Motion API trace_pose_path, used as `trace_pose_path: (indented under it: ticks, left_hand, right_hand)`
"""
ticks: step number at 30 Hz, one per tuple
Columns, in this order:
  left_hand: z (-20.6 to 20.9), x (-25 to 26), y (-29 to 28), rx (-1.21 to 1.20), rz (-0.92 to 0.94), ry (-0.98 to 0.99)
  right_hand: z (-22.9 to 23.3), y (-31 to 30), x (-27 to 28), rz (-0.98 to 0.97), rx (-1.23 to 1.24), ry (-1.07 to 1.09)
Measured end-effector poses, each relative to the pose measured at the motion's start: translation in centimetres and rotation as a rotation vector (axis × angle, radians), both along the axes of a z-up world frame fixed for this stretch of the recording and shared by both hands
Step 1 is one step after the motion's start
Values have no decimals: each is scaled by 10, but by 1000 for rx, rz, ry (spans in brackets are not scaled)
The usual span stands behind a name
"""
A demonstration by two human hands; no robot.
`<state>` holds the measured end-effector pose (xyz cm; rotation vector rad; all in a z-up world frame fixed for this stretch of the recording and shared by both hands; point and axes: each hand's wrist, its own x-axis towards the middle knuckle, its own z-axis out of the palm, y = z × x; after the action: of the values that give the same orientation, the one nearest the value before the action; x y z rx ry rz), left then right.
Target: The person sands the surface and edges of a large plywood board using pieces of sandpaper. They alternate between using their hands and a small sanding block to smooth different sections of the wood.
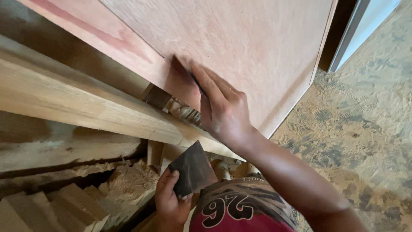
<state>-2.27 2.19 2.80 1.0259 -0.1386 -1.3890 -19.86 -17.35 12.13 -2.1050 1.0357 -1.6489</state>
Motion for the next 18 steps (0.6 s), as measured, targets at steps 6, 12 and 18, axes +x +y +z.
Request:
trace_pose_path:
  ticks: [6,12,18]
  left_hand:
    - [-6,4,6,78,42,-30]
    - [-15,8,3,93,24,-30]
    - [-17,10,4,187,41,-89]
  right_hand:
    - [1,20,19,64,-9,15]
    - [-27,23,-3,256,-21,-1]
    - [-75,-2,-17,34,83,-25]
